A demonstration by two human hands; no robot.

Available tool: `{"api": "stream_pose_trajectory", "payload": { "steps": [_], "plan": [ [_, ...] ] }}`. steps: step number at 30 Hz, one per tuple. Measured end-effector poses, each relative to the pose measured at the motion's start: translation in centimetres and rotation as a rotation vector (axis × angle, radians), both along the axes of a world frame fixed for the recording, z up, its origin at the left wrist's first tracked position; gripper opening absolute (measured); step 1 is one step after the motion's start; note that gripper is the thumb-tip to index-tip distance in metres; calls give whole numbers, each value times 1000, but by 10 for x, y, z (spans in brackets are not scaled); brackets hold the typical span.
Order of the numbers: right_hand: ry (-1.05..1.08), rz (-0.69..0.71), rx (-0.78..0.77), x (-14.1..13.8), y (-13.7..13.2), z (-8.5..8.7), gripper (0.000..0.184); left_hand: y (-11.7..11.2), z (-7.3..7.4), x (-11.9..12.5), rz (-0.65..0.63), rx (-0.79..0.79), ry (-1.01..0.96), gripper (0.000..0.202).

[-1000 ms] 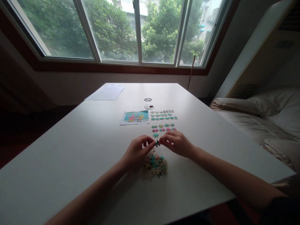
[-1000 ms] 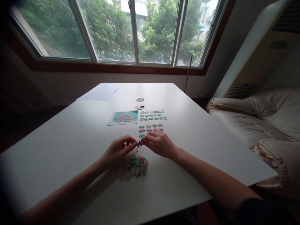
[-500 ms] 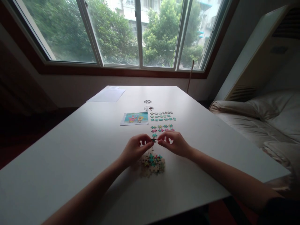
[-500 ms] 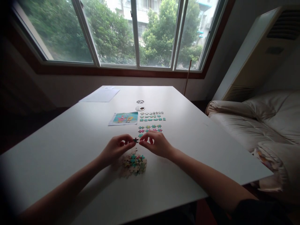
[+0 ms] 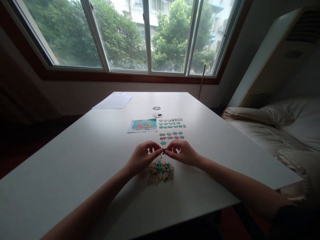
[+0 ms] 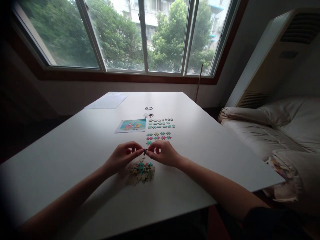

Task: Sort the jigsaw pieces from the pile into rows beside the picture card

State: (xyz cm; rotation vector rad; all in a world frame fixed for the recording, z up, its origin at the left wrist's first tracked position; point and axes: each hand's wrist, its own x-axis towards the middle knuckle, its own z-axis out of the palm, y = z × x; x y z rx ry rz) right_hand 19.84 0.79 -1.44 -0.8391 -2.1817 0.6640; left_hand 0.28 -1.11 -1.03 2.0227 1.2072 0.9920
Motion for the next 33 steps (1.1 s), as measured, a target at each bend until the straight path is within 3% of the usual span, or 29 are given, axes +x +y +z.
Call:
{"api": "stream_pose_trajectory", "payload": {
  "steps": [9,22,27,33],
  "plan": [
    [55,-70,31,-1,-2,5,19,-4,3,2,-7,-51,25,17],
    [-65,-83,521,7,0,7,12,-2,2,2,-42,-117,-110,22],
    [-32,-167,590,17,2,16,12,0,7,-4,4,-30,65,21],
    [-101,-204,535,34,14,23,15,4,5,-14,17,68,263,18]
  ]
}}
